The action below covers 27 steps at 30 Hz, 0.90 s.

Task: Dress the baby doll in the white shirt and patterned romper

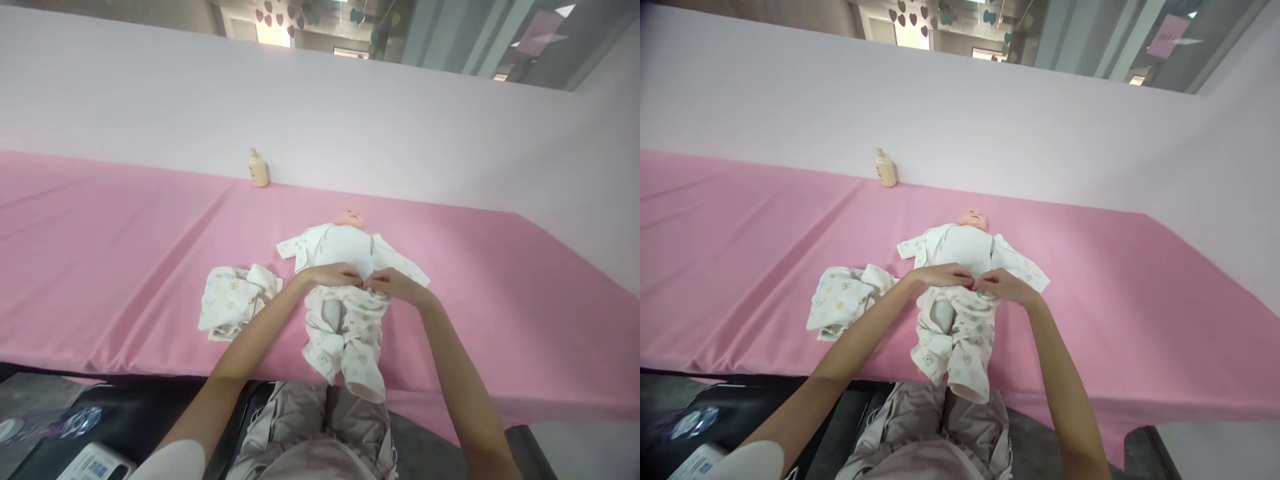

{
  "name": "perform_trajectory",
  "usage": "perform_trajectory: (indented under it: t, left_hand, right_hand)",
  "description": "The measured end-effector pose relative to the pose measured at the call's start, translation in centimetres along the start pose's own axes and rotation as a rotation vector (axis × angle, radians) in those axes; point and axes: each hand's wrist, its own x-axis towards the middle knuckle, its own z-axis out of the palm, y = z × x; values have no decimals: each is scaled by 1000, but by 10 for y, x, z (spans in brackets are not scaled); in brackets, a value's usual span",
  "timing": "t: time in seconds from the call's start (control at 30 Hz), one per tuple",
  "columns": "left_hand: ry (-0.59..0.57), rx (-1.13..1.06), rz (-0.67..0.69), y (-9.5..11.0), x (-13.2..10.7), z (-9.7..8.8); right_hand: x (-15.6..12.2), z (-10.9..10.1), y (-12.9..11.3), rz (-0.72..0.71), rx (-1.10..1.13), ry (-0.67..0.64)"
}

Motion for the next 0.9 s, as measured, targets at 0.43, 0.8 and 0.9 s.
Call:
perform_trajectory:
  t: [0.43, 0.8, 0.9]
  left_hand:
    - [-228, -114, -67, -9, -12, -35]
    - [41, 32, -323, -57, -37, -78]
    - [147, -41, -213, -54, -37, -75]
  right_hand:
    - [27, -4, 8, -104, -31, 270]
    - [54, -1, 87, 122, 287, 375]
    - [58, 6, 85, 81, 288, 482]
